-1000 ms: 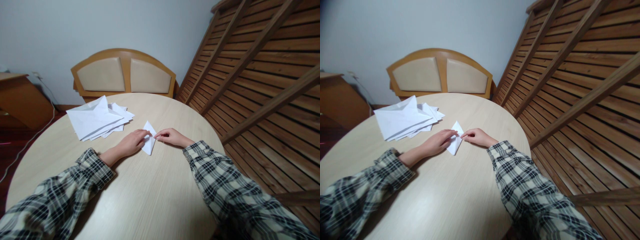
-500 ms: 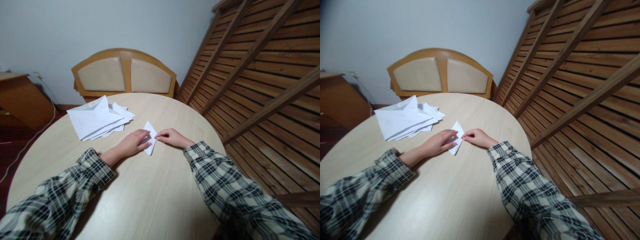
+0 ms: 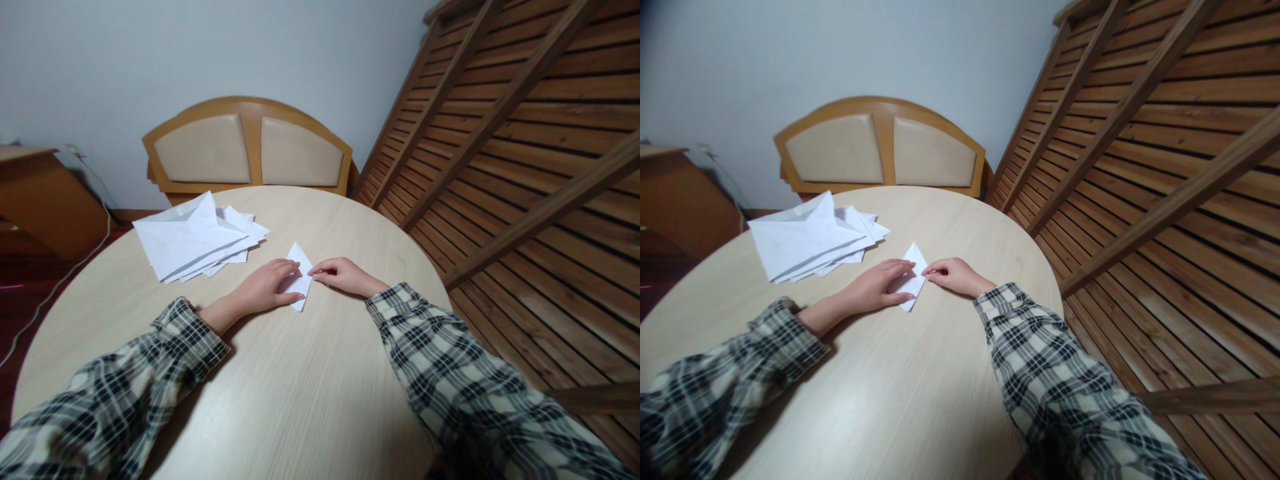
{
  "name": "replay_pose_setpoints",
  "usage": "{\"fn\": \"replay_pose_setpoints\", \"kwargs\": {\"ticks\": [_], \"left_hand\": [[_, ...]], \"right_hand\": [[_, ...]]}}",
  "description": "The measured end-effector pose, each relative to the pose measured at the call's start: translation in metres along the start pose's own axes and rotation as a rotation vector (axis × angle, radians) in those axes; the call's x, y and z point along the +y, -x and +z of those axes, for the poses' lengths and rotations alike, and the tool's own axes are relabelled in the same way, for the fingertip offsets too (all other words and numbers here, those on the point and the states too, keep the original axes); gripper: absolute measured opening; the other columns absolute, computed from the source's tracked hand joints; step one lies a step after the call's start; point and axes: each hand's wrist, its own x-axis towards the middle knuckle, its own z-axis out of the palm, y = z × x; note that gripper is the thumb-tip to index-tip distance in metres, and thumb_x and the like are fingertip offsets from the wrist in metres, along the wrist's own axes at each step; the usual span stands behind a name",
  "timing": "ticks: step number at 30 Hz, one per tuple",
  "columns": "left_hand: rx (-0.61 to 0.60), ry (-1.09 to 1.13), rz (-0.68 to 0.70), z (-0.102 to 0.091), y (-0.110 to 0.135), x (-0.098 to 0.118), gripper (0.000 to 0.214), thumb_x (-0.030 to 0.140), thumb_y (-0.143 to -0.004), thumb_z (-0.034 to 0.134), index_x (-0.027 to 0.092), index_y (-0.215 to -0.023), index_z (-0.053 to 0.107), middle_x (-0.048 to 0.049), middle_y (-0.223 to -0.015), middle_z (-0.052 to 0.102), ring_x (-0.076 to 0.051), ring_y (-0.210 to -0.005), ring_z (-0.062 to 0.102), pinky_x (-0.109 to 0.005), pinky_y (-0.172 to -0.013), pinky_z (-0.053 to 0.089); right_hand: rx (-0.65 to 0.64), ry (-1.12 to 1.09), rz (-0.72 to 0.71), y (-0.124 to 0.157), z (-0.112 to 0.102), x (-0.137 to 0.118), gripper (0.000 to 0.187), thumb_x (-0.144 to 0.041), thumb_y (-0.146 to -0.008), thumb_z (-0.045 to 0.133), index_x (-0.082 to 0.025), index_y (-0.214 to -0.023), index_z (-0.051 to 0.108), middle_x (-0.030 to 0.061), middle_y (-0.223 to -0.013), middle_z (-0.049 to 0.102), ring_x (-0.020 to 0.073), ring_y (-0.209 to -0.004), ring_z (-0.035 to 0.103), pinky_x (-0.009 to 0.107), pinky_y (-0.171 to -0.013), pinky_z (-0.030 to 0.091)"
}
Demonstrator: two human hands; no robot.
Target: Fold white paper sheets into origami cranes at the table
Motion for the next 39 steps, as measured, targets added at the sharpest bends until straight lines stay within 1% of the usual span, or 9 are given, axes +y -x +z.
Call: {"fn": "replay_pose_setpoints", "kwargs": {"ticks": [8, 13, 16, 19, 22, 26, 28, 33, 39], "left_hand": [[-0.007, -0.016, 0.006, 0.0009, -0.0006, -0.0005, 0.053, 0.053, -0.088, 0.064, 0.016, -0.126, 0.060, -0.0168, -0.133, 0.063, -0.032, -0.127, 0.055, -0.050, -0.109, 0.043], [-0.007, -0.029, 0.016, 0.0011, -0.0013, 0.0000, 0.054, 0.053, -0.089, 0.063, 0.017, -0.129, 0.059, -0.0164, -0.136, 0.062, -0.032, -0.129, 0.054, -0.051, -0.110, 0.042], [-0.017, -0.040, 0.007, 0.0010, -0.0012, 0.0004, 0.055, 0.052, -0.089, 0.064, 0.015, -0.129, 0.059, -0.0171, -0.135, 0.062, -0.032, -0.130, 0.054, -0.050, -0.111, 0.042], [-0.021, -0.043, 0.003, 0.0013, -0.0011, 0.0003, 0.056, 0.051, -0.089, 0.065, 0.013, -0.130, 0.059, -0.0178, -0.135, 0.062, -0.031, -0.130, 0.053, -0.049, -0.111, 0.041], [-0.017, -0.036, 0.002, 0.0018, -0.0011, 0.0001, 0.055, 0.050, -0.089, 0.064, 0.015, -0.130, 0.059, -0.0169, -0.136, 0.062, -0.031, -0.130, 0.053, -0.048, -0.112, 0.041], [-0.009, -0.034, 0.003, 0.0019, -0.0010, 0.0000, 0.055, 0.051, -0.089, 0.064, 0.015, -0.130, 0.059, -0.0170, -0.136, 0.062, -0.031, -0.130, 0.054, -0.048, -0.111, 0.041], [-0.007, -0.034, 0.005, 0.0015, -0.0011, 0.0001, 0.055, 0.051, -0.089, 0.064, 0.015, -0.130, 0.059, -0.0170, -0.135, 0.062, -0.031, -0.129, 0.054, -0.049, -0.111, 0.042], [-0.008, -0.055, 0.020, 0.0009, -0.0019, 0.0003, 0.056, 0.053, -0.089, 0.063, 0.014, -0.130, 0.060, -0.0170, -0.134, 0.063, -0.032, -0.130, 0.053, -0.050, -0.112, 0.040], [0.069, -0.071, 0.044, 0.0056, -0.0010, -0.0044, 0.054, 0.056, -0.088, 0.063, 0.019, -0.127, 0.061, -0.0147, -0.140, 0.059, -0.034, -0.136, 0.044, -0.054, -0.114, 0.035]], "right_hand": [[0.069, 0.065, 0.009, -0.0007, 0.0036, 0.0008, 0.021, -0.025, -0.091, 0.062, -0.017, -0.101, 0.077, 0.0075, -0.095, 0.078, 0.0166, -0.083, 0.068, 0.028, -0.076, 0.049], [0.092, 0.038, 0.031, -0.0001, 0.0036, -0.0005, 0.020, -0.023, -0.091, 0.060, -0.017, -0.099, 0.077, 0.0076, -0.098, 0.077, 0.0176, -0.088, 0.069, 0.029, -0.079, 0.049], [0.110, 0.025, 0.030, 0.0000, 0.0035, -0.0014, 0.020, -0.023, -0.091, 0.059, -0.017, -0.097, 0.077, 0.0079, -0.098, 0.077, 0.0171, -0.087, 0.068, 0.028, -0.079, 0.048], [0.125, 0.055, 0.025, 0.0001, 0.0033, -0.0019, 0.021, -0.024, -0.092, 0.058, -0.015, -0.095, 0.076, 0.0064, -0.087, 0.075, 0.0148, -0.076, 0.063, 0.027, -0.070, 0.045], [0.153, 0.081, 0.028, 0.0002, 0.0030, -0.0017, 0.020, -0.023, -0.091, 0.057, -0.014, -0.091, 0.075, 0.0023, -0.073, 0.067, 0.0119, -0.065, 0.053, 0.025, -0.062, 0.039], [0.185, 0.089, 0.031, 0.0004, 0.0029, -0.0003, 0.020, -0.023, -0.091, 0.056, -0.013, -0.089, 0.073, -0.0011, -0.065, 0.059, 0.0104, -0.060, 0.047, 0.025, -0.059, 0.035], [0.185, 0.082, 0.023, 0.0004, 0.0037, 0.0004, 0.021, -0.025, -0.092, 0.056, -0.014, -0.090, 0.073, 0.0005, -0.069, 0.063, 0.0111, -0.062, 0.049, 0.025, -0.060, 0.036], [0.122, 0.049, -0.040, 0.0007, 0.0069, 0.0005, 0.022, -0.026, -0.092, 0.057, -0.016, -0.100, 0.076, 0.0065, -0.094, 0.076, 0.0146, -0.078, 0.063, 0.027, -0.071, 0.045], [0.079, 0.144, -0.046, 0.0014, 0.0077, -0.0031, 0.023, -0.023, -0.093, 0.057, -0.019, -0.104, 0.077, 0.0065, -0.097, 0.078, 0.0163, -0.083, 0.068, 0.028, -0.076, 0.048]]}}
